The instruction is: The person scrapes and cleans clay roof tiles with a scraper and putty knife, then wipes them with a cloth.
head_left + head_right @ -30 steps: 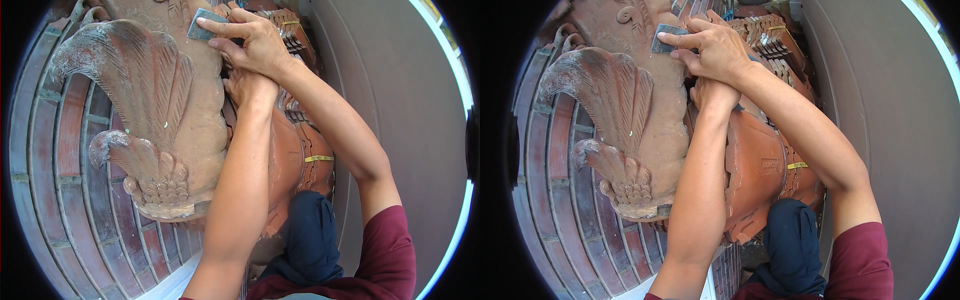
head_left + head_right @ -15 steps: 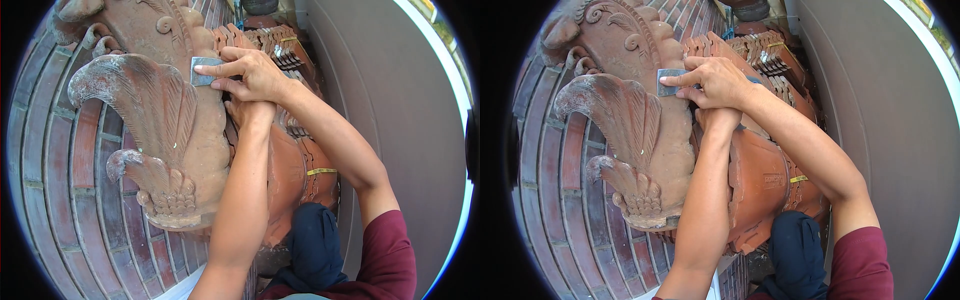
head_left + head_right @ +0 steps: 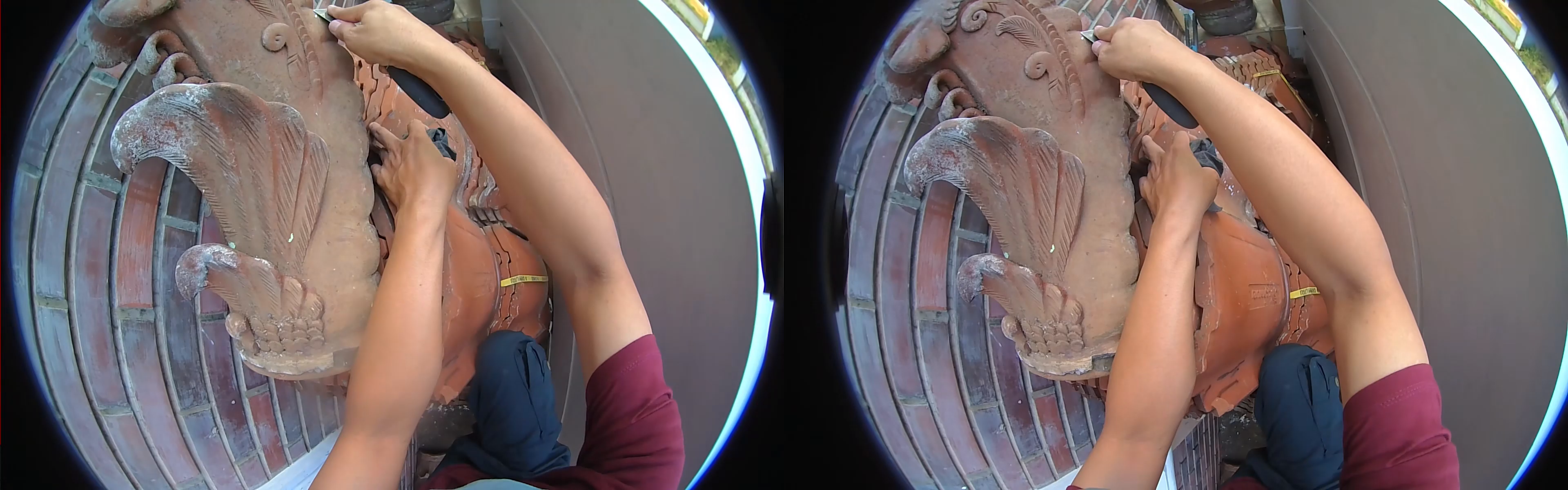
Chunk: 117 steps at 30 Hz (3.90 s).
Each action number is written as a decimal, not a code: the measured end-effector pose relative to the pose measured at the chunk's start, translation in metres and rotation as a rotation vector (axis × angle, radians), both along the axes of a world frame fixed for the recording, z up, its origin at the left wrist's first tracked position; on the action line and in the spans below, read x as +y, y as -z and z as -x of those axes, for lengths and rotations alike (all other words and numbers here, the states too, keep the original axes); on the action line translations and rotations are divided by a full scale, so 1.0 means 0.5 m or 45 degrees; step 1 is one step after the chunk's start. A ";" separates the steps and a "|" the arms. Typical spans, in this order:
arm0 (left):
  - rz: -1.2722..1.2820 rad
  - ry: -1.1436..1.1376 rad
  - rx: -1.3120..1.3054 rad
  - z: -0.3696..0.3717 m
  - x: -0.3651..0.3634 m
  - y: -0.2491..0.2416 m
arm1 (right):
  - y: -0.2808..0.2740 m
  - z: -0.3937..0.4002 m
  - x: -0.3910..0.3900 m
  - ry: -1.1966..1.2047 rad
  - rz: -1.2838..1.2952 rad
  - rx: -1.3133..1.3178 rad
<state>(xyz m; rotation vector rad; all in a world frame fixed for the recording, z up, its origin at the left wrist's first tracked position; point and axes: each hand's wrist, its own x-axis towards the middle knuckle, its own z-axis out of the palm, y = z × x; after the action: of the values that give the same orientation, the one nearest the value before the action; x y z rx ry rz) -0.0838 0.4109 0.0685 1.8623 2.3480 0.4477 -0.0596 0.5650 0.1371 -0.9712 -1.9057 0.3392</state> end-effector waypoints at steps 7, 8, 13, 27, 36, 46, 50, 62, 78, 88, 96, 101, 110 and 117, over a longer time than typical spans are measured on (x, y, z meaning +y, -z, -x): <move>-0.063 0.005 -0.013 0.000 0.003 0.010 | -0.003 0.005 -0.004 0.051 -0.044 -0.215; -0.056 0.008 -0.043 0.000 0.000 0.006 | -0.006 0.015 0.000 0.077 -0.048 -0.226; -0.044 0.025 -0.100 -0.002 -0.004 -0.004 | -0.001 0.005 -0.019 0.073 -0.129 -0.217; -0.048 0.027 -0.132 -0.002 -0.002 -0.001 | -0.007 0.025 0.008 0.095 -0.172 -0.352; -0.060 0.021 -0.108 -0.004 -0.003 -0.004 | -0.013 0.024 -0.002 0.115 -0.183 -0.393; -0.041 0.016 -0.048 -0.002 -0.003 -0.002 | -0.049 -0.027 -0.107 0.088 0.010 -0.287; -0.060 0.026 -0.050 -0.001 -0.005 0.001 | -0.020 0.013 -0.022 0.096 -0.111 -0.392; -0.081 0.051 -0.045 0.003 -0.001 0.006 | -0.029 0.015 -0.010 0.122 -0.220 -0.670; -0.032 0.014 -0.108 -0.001 -0.008 -0.009 | -0.026 0.033 0.007 0.122 -0.065 -0.513; -0.513 0.048 -0.371 0.003 0.001 -0.004 | -0.040 0.015 -0.020 0.153 0.101 -0.370; -0.695 0.083 -0.380 0.000 -0.003 -0.007 | -0.036 0.029 -0.003 0.049 -0.160 -0.562; -0.639 0.106 -0.309 -0.004 0.001 0.000 | -0.013 0.007 -0.015 -0.021 -0.199 -0.555; -0.111 0.091 -0.268 -0.004 0.017 0.008 | 0.101 -0.133 -0.201 -0.177 0.170 -0.241; 0.303 0.175 0.095 -0.007 0.000 -0.018 | 0.048 -0.136 -0.195 -0.204 0.505 -0.324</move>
<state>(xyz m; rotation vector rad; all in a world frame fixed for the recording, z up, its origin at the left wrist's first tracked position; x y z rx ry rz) -0.0802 0.4112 0.0775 1.9387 2.1855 0.0812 0.0086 0.4675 0.1132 -1.1644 -2.2034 0.7390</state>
